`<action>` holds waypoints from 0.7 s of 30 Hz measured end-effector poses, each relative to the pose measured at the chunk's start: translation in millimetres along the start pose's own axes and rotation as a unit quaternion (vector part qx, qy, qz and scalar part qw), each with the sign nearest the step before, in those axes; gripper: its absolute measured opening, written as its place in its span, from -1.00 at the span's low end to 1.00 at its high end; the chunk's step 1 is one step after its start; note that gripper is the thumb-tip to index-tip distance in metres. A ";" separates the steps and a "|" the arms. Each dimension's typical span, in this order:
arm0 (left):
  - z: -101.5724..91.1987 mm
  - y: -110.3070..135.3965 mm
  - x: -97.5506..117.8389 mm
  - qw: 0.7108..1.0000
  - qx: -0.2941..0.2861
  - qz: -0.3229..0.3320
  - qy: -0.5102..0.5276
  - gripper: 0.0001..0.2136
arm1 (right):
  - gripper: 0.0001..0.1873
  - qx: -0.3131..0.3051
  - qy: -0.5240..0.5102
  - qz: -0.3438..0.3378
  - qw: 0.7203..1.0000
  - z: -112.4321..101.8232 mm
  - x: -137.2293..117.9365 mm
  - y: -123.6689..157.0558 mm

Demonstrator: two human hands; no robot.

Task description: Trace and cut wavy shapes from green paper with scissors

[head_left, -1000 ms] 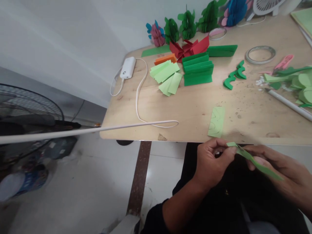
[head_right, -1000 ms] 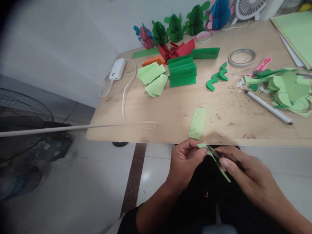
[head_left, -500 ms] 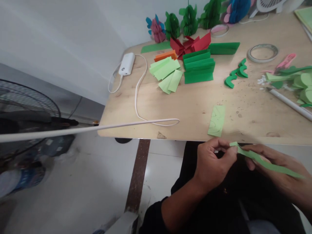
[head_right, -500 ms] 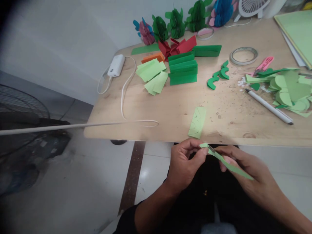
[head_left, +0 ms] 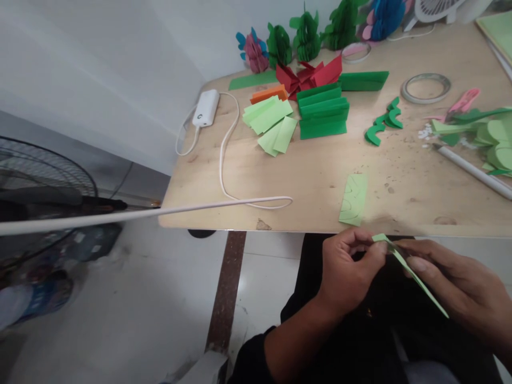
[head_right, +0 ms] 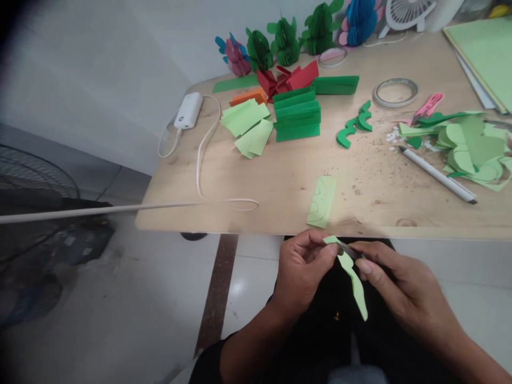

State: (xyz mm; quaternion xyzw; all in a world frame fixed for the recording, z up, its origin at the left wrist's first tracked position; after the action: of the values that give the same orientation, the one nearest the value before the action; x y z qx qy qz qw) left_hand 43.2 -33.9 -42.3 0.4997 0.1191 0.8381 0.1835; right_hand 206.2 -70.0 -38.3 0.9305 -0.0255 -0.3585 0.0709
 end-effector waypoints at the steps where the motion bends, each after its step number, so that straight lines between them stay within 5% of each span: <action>1: 0.7 0.4 -0.1 1.000 0.004 -0.007 0.011 -0.87 | -0.64 0.002 0.003 0.003 1.000 1.0 0.5 0.7; 9: 2.8 3.6 -2.5 0.997 0.034 -0.041 0.059 -0.86 | -0.63 0.029 0.013 0.010 0.999 0.7 -4.1 2.9; 21: 3.7 5.7 -10.5 0.989 0.042 -0.051 0.134 -0.83 | -0.74 0.092 0.023 -0.080 0.992 -1.9 -13.5 -1.8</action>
State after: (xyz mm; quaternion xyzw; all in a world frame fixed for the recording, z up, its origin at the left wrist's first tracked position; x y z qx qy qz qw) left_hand 50.0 -43.5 -46.8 0.3832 0.2031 0.8814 0.1874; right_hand 197.5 -66.8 -28.3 0.9402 0.0181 -0.3373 -0.0434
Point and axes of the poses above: each hand's wrist, its own y-axis away from the middle knuckle, its own z-axis out of the palm, x = y × z, the point moved 2 cm from there along -y, towards the middle knuckle, and after that the axes turned 8 degrees about y, right-handed, at the moved point
